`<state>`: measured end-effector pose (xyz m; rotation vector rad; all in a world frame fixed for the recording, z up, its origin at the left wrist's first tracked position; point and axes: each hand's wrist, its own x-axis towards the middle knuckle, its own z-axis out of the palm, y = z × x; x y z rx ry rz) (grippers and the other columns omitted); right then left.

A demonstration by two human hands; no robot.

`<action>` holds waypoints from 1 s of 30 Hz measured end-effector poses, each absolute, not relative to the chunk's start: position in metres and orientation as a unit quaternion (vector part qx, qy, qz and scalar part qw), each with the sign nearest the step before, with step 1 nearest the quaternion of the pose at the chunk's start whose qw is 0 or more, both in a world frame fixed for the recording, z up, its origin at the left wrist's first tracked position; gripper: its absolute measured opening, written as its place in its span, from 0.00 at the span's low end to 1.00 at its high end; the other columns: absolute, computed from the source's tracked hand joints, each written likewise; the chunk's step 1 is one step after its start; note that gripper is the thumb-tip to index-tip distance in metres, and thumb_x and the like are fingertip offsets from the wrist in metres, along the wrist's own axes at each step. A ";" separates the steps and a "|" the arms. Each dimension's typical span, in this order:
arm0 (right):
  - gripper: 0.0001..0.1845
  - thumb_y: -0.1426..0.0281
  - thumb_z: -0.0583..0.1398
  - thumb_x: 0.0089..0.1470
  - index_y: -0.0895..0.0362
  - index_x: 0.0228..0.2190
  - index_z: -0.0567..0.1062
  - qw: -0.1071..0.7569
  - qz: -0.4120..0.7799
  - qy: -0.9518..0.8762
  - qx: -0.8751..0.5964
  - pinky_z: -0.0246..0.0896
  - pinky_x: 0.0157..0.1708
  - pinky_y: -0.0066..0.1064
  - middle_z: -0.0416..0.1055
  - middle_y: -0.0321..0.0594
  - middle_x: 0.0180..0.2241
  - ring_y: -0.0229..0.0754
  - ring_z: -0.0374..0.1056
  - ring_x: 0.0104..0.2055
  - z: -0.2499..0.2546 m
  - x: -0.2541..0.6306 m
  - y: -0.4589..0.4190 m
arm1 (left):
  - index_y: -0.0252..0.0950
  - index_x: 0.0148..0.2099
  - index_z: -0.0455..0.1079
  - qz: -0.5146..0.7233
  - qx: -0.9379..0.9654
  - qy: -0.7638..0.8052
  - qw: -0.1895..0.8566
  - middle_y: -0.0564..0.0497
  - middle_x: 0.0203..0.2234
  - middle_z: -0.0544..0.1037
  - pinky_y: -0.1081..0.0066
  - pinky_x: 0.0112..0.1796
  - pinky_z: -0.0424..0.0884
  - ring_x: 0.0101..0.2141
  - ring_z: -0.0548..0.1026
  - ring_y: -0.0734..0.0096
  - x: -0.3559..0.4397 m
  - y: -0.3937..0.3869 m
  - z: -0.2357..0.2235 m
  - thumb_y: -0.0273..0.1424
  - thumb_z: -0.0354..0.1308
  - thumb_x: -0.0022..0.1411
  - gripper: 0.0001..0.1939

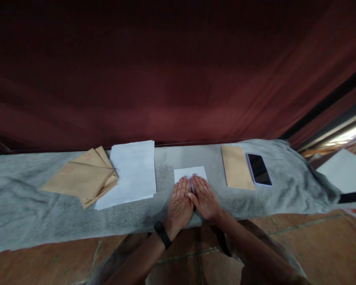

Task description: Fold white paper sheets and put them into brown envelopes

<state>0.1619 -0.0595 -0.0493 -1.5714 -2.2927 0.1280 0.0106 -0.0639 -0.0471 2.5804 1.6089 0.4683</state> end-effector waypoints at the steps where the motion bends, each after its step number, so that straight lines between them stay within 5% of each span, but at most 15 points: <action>1: 0.35 0.57 0.45 0.70 0.63 0.70 0.51 0.180 0.034 -0.809 -0.559 0.45 0.71 0.48 0.51 0.53 0.70 0.49 0.47 0.73 -0.051 0.165 -0.060 | 0.25 0.74 0.45 0.155 0.834 0.529 0.029 0.35 0.71 0.54 0.53 0.67 0.55 0.70 0.51 0.57 0.008 -0.063 -0.047 0.27 0.41 0.70 0.32; 13: 0.37 0.56 0.47 0.70 0.67 0.69 0.52 0.174 -0.022 -0.778 -0.603 0.48 0.69 0.50 0.52 0.58 0.69 0.55 0.50 0.71 -0.054 0.193 -0.067 | 0.25 0.72 0.52 0.164 0.792 0.588 0.012 0.33 0.69 0.58 0.48 0.66 0.55 0.69 0.54 0.51 -0.013 -0.066 -0.039 0.42 0.45 0.72 0.35; 22: 0.34 0.58 0.45 0.71 0.66 0.68 0.55 0.190 -0.002 -0.747 -0.638 0.47 0.69 0.54 0.52 0.57 0.69 0.56 0.48 0.72 -0.051 0.185 -0.057 | 0.24 0.72 0.51 0.191 0.785 0.589 -0.001 0.32 0.68 0.59 0.45 0.66 0.55 0.70 0.53 0.51 -0.004 -0.056 -0.034 0.34 0.43 0.72 0.31; 30: 0.30 0.61 0.40 0.72 0.59 0.69 0.55 0.201 0.066 -0.787 -0.579 0.49 0.69 0.49 0.54 0.48 0.69 0.46 0.48 0.72 -0.036 0.156 -0.026 | 0.30 0.74 0.44 0.173 0.841 0.512 -0.012 0.36 0.70 0.55 0.49 0.66 0.56 0.70 0.53 0.55 0.026 -0.030 -0.051 0.25 0.42 0.70 0.33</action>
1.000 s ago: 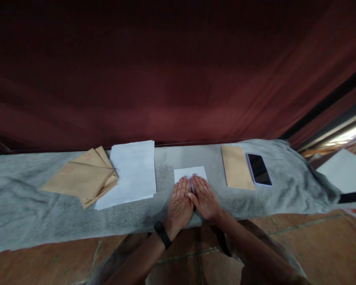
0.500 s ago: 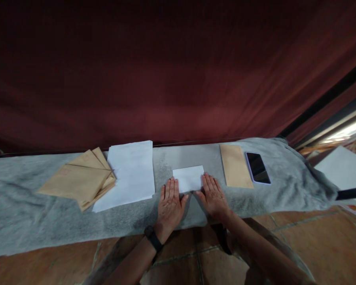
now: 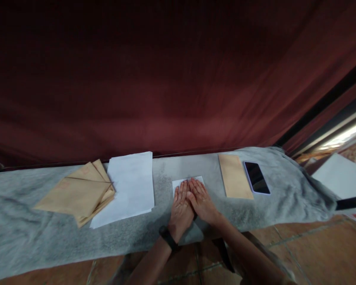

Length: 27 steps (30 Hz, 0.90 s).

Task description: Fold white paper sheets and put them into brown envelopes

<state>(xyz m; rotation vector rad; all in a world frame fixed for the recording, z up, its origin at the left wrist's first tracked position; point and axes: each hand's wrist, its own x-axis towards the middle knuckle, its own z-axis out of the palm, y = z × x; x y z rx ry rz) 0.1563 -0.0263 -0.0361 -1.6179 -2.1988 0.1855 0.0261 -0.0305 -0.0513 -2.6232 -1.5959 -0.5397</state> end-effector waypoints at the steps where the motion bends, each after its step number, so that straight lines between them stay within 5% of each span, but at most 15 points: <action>1: 0.30 0.61 0.40 0.72 0.59 0.69 0.56 0.199 0.068 -0.789 -0.578 0.48 0.70 0.48 0.55 0.48 0.69 0.46 0.49 0.72 -0.037 0.154 -0.024 | 0.30 0.75 0.41 -0.172 -0.842 -0.512 0.017 0.36 0.70 0.54 0.49 0.66 0.56 0.70 0.53 0.56 0.027 -0.029 -0.054 0.25 0.43 0.70 0.34; 15: 0.33 0.58 0.46 0.71 0.64 0.69 0.55 0.198 -0.058 -0.752 -0.625 0.47 0.68 0.50 0.56 0.54 0.68 0.52 0.52 0.71 -0.062 0.171 -0.021 | 0.22 0.70 0.55 -0.175 -0.793 -0.583 0.027 0.33 0.68 0.60 0.49 0.65 0.57 0.69 0.54 0.51 0.007 -0.016 -0.054 0.33 0.41 0.72 0.30; 27: 0.37 0.54 0.45 0.70 0.67 0.68 0.55 0.168 -0.072 -0.739 -0.649 0.47 0.67 0.51 0.55 0.57 0.68 0.56 0.53 0.70 -0.062 0.191 -0.024 | 0.21 0.70 0.54 -0.205 -0.743 -0.636 0.021 0.29 0.67 0.59 0.50 0.66 0.55 0.68 0.58 0.48 0.003 -0.020 -0.045 0.36 0.44 0.72 0.32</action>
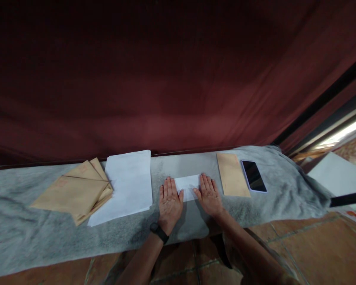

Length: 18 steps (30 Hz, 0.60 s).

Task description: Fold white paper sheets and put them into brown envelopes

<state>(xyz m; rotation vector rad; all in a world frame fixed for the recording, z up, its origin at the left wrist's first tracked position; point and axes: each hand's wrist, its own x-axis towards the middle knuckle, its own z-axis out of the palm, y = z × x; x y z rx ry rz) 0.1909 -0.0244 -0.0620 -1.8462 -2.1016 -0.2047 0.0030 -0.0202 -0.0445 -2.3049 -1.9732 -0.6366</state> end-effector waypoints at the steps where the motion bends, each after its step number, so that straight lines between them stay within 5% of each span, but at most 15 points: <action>1: 0.37 0.54 0.46 0.70 0.67 0.68 0.54 0.168 -0.071 -0.737 -0.651 0.47 0.67 0.51 0.55 0.57 0.69 0.56 0.52 0.70 -0.062 0.192 -0.025 | 0.21 0.71 0.54 -0.207 -0.742 -0.638 0.022 0.29 0.67 0.59 0.49 0.66 0.55 0.68 0.58 0.48 0.003 -0.021 -0.045 0.36 0.44 0.72 0.32; 10: 0.35 0.60 0.46 0.71 0.67 0.70 0.48 0.201 -0.060 -0.730 -0.650 0.49 0.67 0.54 0.52 0.59 0.69 0.57 0.51 0.71 -0.055 0.194 -0.031 | 0.22 0.72 0.49 -0.219 -0.750 -0.623 0.036 0.29 0.68 0.57 0.46 0.66 0.54 0.69 0.54 0.48 -0.003 -0.023 -0.039 0.34 0.42 0.73 0.32; 18: 0.34 0.59 0.46 0.71 0.61 0.71 0.48 0.195 0.012 -0.833 -0.518 0.49 0.70 0.45 0.54 0.50 0.70 0.47 0.51 0.71 -0.049 0.167 -0.056 | 0.26 0.74 0.41 -0.150 -0.852 -0.502 0.015 0.38 0.71 0.55 0.54 0.67 0.56 0.70 0.51 0.57 0.012 -0.055 -0.051 0.25 0.40 0.70 0.33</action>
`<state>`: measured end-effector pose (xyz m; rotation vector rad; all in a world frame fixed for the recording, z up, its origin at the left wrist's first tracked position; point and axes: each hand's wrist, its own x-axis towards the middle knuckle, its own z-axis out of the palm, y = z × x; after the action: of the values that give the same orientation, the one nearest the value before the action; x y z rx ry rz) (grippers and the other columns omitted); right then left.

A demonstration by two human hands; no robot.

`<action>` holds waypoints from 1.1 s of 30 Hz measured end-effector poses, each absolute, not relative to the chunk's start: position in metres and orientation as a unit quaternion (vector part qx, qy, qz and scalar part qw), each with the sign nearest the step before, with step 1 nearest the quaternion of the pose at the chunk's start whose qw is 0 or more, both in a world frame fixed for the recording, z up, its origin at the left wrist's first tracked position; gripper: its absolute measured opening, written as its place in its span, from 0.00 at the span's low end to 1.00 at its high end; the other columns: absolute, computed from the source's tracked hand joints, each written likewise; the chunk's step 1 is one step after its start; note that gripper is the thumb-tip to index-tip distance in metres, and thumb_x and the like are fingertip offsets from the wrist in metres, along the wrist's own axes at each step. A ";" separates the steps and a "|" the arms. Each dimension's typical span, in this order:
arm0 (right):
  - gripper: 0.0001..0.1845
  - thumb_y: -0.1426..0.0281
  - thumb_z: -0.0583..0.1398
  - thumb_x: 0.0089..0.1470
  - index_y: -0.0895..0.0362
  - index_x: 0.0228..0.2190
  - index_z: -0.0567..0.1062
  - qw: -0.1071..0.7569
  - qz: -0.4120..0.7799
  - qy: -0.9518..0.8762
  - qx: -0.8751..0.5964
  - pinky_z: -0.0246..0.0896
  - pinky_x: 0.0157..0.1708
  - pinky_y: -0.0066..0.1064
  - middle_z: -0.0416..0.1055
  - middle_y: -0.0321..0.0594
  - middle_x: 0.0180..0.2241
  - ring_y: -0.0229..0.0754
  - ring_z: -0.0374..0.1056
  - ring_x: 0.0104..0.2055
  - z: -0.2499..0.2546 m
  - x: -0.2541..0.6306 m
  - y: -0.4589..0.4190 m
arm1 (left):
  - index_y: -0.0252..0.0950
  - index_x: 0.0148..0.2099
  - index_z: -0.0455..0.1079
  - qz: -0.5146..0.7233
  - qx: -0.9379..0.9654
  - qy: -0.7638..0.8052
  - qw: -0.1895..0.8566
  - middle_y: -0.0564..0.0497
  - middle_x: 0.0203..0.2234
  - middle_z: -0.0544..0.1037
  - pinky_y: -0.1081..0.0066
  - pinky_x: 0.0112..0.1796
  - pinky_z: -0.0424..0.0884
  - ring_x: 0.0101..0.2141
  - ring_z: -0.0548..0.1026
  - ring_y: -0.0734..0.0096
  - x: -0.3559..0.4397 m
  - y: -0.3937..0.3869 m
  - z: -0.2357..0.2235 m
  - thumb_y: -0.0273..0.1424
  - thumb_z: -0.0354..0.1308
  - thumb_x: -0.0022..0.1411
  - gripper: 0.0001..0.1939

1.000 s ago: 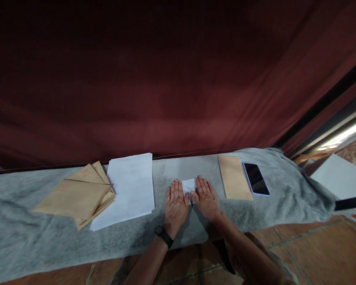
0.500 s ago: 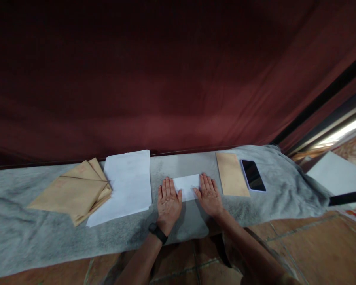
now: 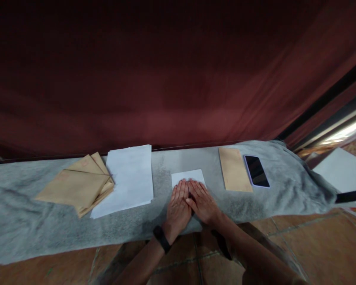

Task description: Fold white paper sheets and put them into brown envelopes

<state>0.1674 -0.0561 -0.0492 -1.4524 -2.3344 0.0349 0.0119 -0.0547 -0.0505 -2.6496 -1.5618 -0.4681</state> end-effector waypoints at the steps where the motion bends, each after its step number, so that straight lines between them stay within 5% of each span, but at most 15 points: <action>1: 0.34 0.59 0.47 0.70 0.62 0.70 0.49 0.197 0.004 -0.828 -0.525 0.48 0.70 0.46 0.54 0.51 0.69 0.47 0.51 0.71 -0.050 0.168 -0.058 | 0.25 0.74 0.42 -0.145 -0.849 -0.508 0.016 0.37 0.71 0.55 0.54 0.67 0.55 0.70 0.51 0.57 0.011 -0.056 -0.050 0.26 0.41 0.70 0.33; 10: 0.36 0.58 0.50 0.69 0.65 0.70 0.51 0.188 -0.027 -0.788 -0.585 0.51 0.68 0.49 0.54 0.55 0.69 0.53 0.53 0.70 -0.052 0.188 -0.059 | 0.24 0.71 0.53 -0.213 -0.769 -0.600 -0.063 0.33 0.69 0.57 0.48 0.66 0.56 0.69 0.54 0.51 -0.003 -0.047 -0.041 0.34 0.45 0.71 0.31; 19: 0.39 0.54 0.50 0.68 0.68 0.69 0.52 0.179 -0.041 -0.780 -0.598 0.45 0.68 0.52 0.53 0.60 0.69 0.57 0.51 0.71 -0.055 0.182 -0.057 | 0.34 0.63 0.67 -0.412 -0.424 -0.644 -0.486 0.40 0.58 0.75 0.58 0.54 0.74 0.56 0.75 0.55 -0.023 -0.013 -0.011 0.33 0.57 0.65 0.25; 23: 0.42 0.51 0.50 0.67 0.70 0.68 0.52 0.176 -0.042 -0.786 -0.591 0.44 0.69 0.52 0.54 0.61 0.68 0.57 0.50 0.71 -0.054 0.183 -0.056 | 0.36 0.58 0.70 -0.465 -0.289 -0.615 -0.567 0.40 0.56 0.76 0.64 0.43 0.77 0.49 0.79 0.60 -0.025 -0.006 -0.002 0.30 0.61 0.60 0.23; 30: 0.42 0.51 0.54 0.65 0.67 0.68 0.55 0.169 -0.009 -0.791 -0.588 0.44 0.68 0.55 0.53 0.60 0.69 0.59 0.51 0.70 -0.045 0.185 -0.055 | 0.38 0.69 0.57 -0.466 -0.246 -0.577 -0.623 0.55 0.31 0.78 0.75 0.32 0.70 0.31 0.77 0.74 -0.015 -0.008 0.001 0.22 0.61 0.49 0.44; 33: 0.32 0.62 0.56 0.64 0.61 0.66 0.62 0.185 0.027 -0.784 -0.591 0.48 0.67 0.52 0.61 0.53 0.66 0.54 0.57 0.68 -0.034 0.193 -0.045 | 0.40 0.69 0.58 -0.484 -0.250 -0.545 -0.637 0.60 0.25 0.74 0.76 0.32 0.68 0.27 0.74 0.78 -0.016 -0.007 0.006 0.24 0.61 0.46 0.46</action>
<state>0.1929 -0.0452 -0.0344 -1.6660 -2.2105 0.0749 -0.0162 -0.0071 0.0063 -1.4654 -3.1986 -2.8428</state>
